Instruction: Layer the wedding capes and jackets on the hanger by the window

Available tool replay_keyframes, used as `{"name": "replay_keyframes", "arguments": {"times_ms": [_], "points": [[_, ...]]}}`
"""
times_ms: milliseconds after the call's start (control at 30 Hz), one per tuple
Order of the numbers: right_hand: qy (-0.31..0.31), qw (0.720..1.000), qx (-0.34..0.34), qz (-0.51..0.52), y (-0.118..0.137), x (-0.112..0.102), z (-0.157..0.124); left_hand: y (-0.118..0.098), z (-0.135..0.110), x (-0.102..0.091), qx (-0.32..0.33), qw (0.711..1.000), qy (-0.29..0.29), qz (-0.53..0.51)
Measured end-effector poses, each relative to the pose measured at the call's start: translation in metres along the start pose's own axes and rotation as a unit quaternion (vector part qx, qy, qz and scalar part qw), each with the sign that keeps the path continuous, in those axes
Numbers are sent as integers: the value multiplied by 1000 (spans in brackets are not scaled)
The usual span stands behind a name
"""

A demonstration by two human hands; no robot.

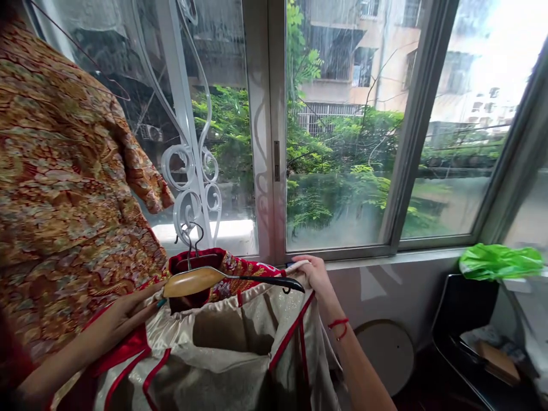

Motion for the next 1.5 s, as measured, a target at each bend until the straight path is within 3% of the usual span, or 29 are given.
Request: {"name": "replay_keyframes", "arguments": {"times_ms": [100,267,333,467,533,600,700,800,867,967,1033,1167,1300,1500], "points": [[44,995,-10,-85,31,-8,8,1,0,3,14,999,38,-7],[110,949,-34,-293,71,-24,-5,-3,-2,10,-24,999,-2,38],[81,929,-50,-358,84,-16,-14,-10,-3,13,-39,997,6,67],[-85,877,-118,-457,104,24,-27,-30,-9,16,-81,988,20,133],[-102,858,-152,-479,109,39,-30,-38,-15,15,-105,981,12,164],[-45,865,-171,-469,110,35,-30,-41,-20,14,-118,975,0,190],[105,889,-106,-434,98,-6,-28,-41,-24,14,-114,971,-14,212],[300,858,6,-417,72,-52,-34,-42,-20,17,-106,966,-21,234],[352,862,21,-364,56,-70,-40,-43,-16,20,-109,963,-12,247],[245,935,43,-251,40,-79,-37,-42,-11,24,-103,971,7,218],[178,960,101,-189,32,-77,-26,-37,-10,26,-93,979,2,180],[139,965,168,-142,27,-64,6,-25,-6,29,-47,993,-24,104],[113,970,149,-152,35,-54,25,-19,-1,29,-20,998,-27,59],[48,962,89,-252,70,-40,36,-24,0,26,-32,994,-17,108]]}}
Point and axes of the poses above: each hand's wrist, its own z-axis towards the middle knuckle, its own x-axis out of the palm, y = z × x, the point moved 2 cm from there along z, towards the middle knuckle, and after that the axes turned 8 degrees about y, right-handed, at the moved point
